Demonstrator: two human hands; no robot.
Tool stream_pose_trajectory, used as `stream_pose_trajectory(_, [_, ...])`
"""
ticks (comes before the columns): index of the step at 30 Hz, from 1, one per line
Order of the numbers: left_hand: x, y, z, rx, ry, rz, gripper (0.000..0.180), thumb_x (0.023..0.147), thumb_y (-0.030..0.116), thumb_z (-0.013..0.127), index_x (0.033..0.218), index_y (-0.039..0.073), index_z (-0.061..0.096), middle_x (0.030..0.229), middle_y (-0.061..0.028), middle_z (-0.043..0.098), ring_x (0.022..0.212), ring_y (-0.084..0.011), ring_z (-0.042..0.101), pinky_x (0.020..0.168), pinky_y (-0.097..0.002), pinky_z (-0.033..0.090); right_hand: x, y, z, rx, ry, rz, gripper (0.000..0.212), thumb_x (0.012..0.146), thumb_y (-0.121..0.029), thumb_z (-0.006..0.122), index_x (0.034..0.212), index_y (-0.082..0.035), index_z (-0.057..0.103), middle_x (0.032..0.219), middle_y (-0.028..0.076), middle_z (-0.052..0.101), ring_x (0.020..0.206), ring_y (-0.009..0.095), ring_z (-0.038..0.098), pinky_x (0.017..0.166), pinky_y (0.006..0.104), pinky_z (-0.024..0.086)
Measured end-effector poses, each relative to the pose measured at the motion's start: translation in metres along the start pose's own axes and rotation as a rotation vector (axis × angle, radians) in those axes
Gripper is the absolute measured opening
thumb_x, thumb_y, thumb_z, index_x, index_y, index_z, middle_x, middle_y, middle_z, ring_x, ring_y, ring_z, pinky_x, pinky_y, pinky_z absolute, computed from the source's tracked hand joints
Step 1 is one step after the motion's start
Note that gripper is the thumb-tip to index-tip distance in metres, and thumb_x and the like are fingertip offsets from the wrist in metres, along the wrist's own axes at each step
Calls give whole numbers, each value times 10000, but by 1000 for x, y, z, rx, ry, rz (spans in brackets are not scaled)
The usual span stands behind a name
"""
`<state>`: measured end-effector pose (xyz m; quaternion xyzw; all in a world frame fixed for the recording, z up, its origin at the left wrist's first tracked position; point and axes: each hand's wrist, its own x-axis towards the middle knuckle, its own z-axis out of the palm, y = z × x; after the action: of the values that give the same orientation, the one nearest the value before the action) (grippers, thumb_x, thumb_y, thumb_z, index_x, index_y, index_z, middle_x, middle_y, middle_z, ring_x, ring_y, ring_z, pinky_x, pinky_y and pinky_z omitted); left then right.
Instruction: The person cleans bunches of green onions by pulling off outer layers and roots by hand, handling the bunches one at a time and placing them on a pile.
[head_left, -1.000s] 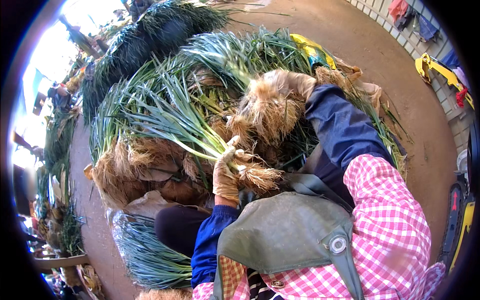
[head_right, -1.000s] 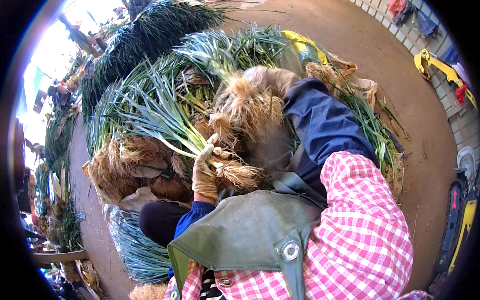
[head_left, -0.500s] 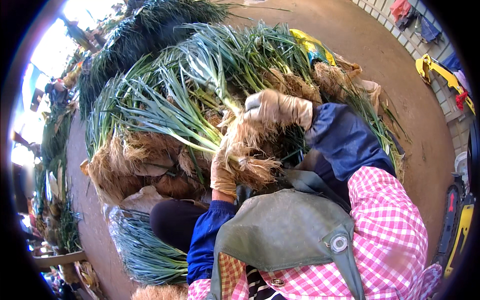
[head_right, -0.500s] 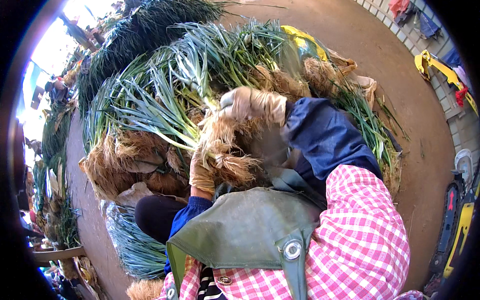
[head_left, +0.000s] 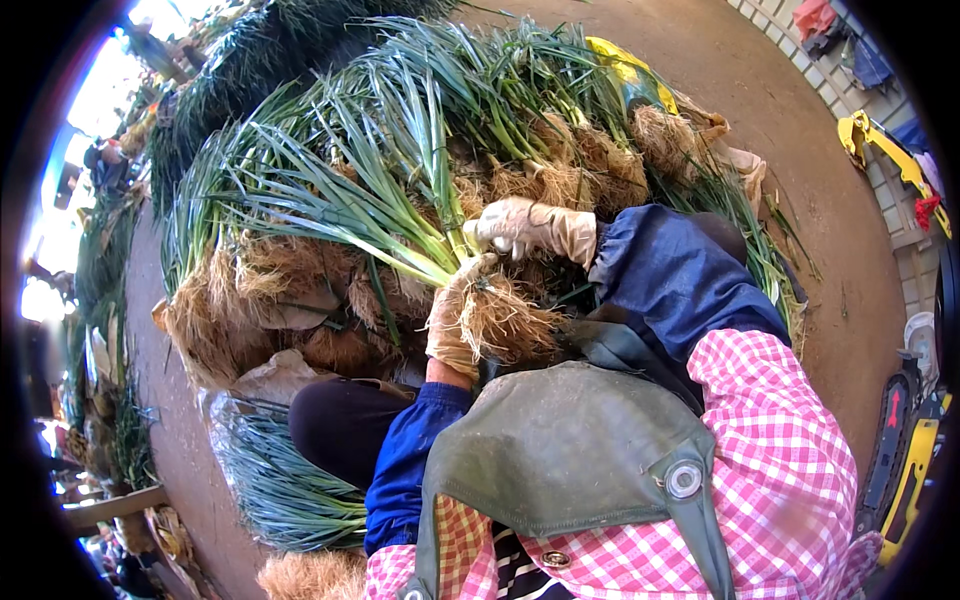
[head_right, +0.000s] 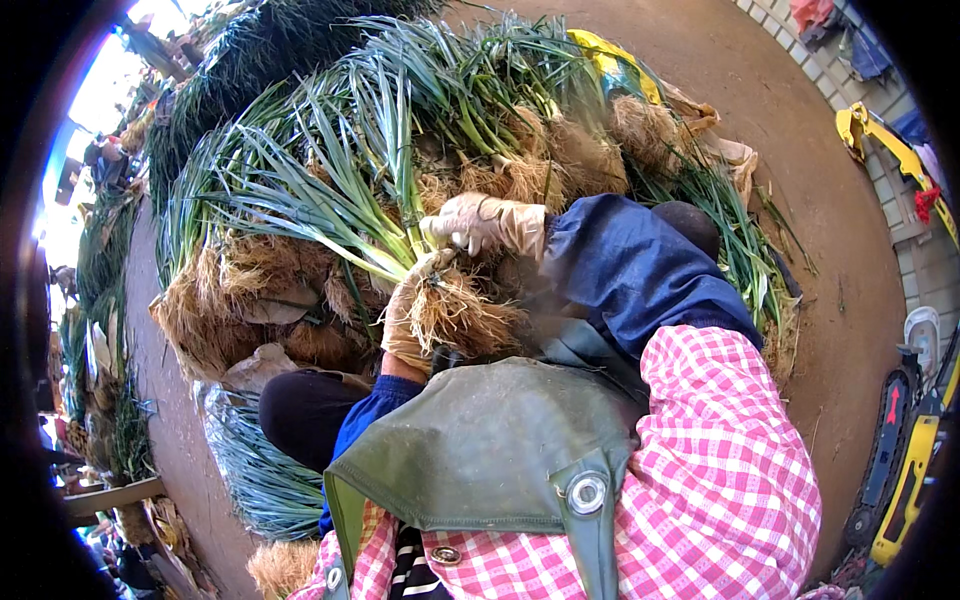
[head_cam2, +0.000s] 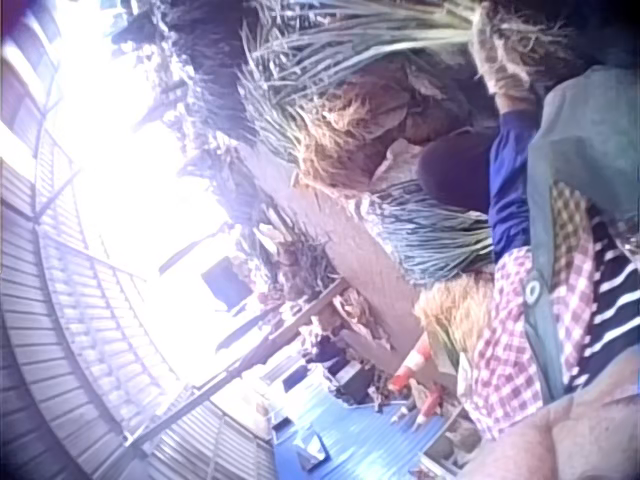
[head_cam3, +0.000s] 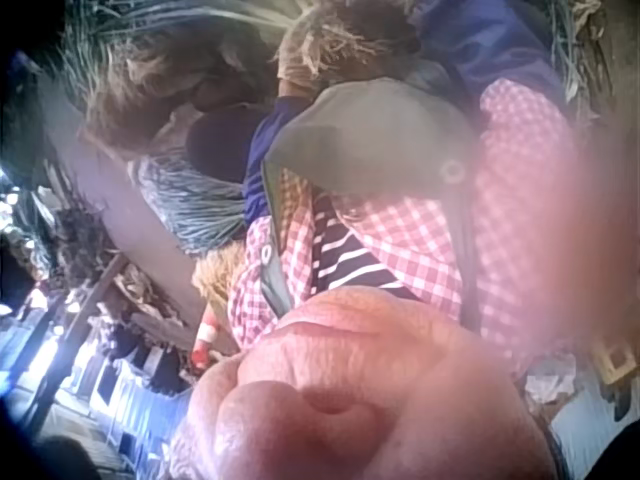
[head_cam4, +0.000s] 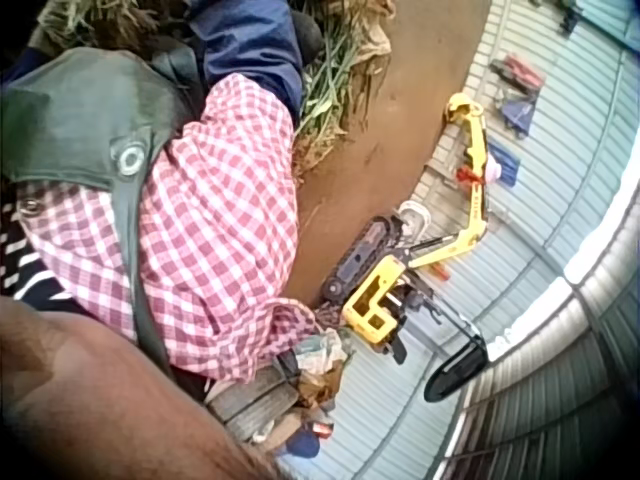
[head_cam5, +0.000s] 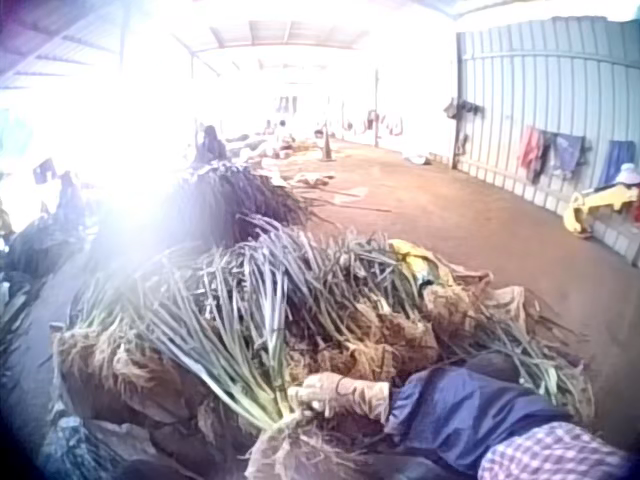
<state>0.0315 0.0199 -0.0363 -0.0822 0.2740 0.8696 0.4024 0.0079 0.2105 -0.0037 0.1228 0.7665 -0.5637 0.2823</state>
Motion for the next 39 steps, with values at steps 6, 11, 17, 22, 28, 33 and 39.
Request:
stream_pose_trajectory(6, [-12,0,-3,5,1,49,246,830,79,636,1040,-29,568,876,-117,629,727,-221,635,625,-334,560,5,10,39,183,62,-117,367,825,-430,645,738,-74,624,567,19,521,487,100,472,455,276,374])
stream_pose_trajectory(11, [-27,5,4,-49,-64,35,236,842,104,618,1024,-38,572,906,-165,639,806,-277,641,685,-391,563,19,28,8,-70,410,-133,311,808,-340,672,840,-30,667,665,50,637,534,146,558,479,296,440])
stream_pose_trajectory(17, [-26,12,-9,-32,-43,-66,237,834,86,614,1029,-41,570,929,-184,641,801,-293,650,692,-399,567,10,12,-58,-435,913,-280,388,833,-358,643,1011,-13,623,857,107,661,677,199,618,588,331,504])
stream_pose_trajectory(22, [-21,1,-16,86,-31,-100,289,882,152,591,1092,-42,551,1012,-259,631,785,-310,666,648,-391,591,12,-25,29,94,321,-336,694,786,-612,613,1117,-2,580,888,147,636,810,243,601,699,354,504])
stream_pose_trajectory(28, [-46,0,10,199,47,-48,214,857,113,613,1034,6,555,908,-190,659,708,-256,666,589,-346,583,29,-11,26,-214,403,-323,449,851,-436,593,1033,-27,631,856,151,644,765,265,606,723,364,465])
stream_pose_trajectory(33, [-35,0,1,213,135,55,208,828,72,640,1006,-8,568,850,-163,657,687,-240,660,563,-324,573,7,-11,36,257,442,-586,280,924,-295,538,963,-24,602,848,101,638,741,187,598,685,322,478])
stream_pose_trajectory(39, [-32,4,10,261,36,118,254,796,27,645,1032,-42,583,801,-125,650,646,-203,645,562,-295,547,-38,-6,44,792,65,-404,203,941,-263,517,861,-83,565,687,-32,541,546,82,488,458,242,389])
